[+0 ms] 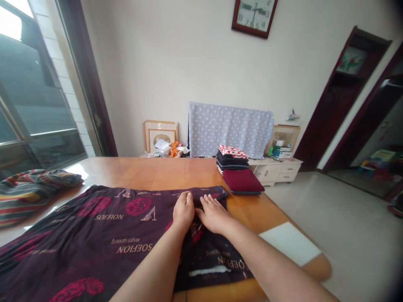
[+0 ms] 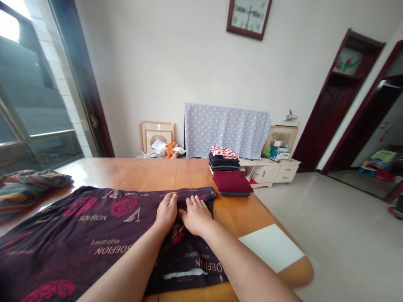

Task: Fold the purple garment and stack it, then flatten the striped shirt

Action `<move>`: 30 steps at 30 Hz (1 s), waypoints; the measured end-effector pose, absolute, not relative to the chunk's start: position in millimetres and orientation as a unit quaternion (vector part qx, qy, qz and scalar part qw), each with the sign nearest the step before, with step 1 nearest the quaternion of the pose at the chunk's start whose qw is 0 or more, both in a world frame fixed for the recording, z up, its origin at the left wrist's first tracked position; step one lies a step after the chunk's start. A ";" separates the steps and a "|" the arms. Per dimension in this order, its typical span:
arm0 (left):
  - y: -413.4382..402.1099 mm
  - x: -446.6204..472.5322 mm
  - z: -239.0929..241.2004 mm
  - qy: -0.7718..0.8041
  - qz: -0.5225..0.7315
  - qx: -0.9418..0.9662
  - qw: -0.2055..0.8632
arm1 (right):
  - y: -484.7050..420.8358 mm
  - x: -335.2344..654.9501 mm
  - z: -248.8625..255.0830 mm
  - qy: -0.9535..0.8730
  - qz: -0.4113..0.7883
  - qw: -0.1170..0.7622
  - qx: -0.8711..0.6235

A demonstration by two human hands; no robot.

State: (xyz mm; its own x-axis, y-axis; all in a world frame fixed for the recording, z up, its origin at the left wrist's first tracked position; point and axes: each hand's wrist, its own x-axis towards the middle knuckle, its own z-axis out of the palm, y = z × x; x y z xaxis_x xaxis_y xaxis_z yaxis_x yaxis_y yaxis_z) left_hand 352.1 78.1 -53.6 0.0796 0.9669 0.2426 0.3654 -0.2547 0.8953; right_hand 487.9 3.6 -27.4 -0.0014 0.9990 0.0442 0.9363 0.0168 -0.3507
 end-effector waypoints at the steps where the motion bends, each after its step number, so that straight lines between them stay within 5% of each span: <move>1: 77.7 351.5 -53.9 0.505 0.455 0.650 0.341 | -2.9 486.5 -31.0 -0.700 0.117 0.131 -0.692; 21: 69.9 316.2 -23.9 0.435 0.517 0.516 0.526 | -14.9 491.1 -50.2 -0.700 0.105 0.114 -0.697; 27: 35.9 254.4 -13.6 0.430 0.484 0.584 0.490 | -13.6 492.7 -53.6 -0.701 0.102 0.108 -0.697; 30: 14.2 217.1 -15.7 0.454 0.425 0.692 0.367 | -13.8 492.5 -54.2 -0.706 0.096 0.105 -0.694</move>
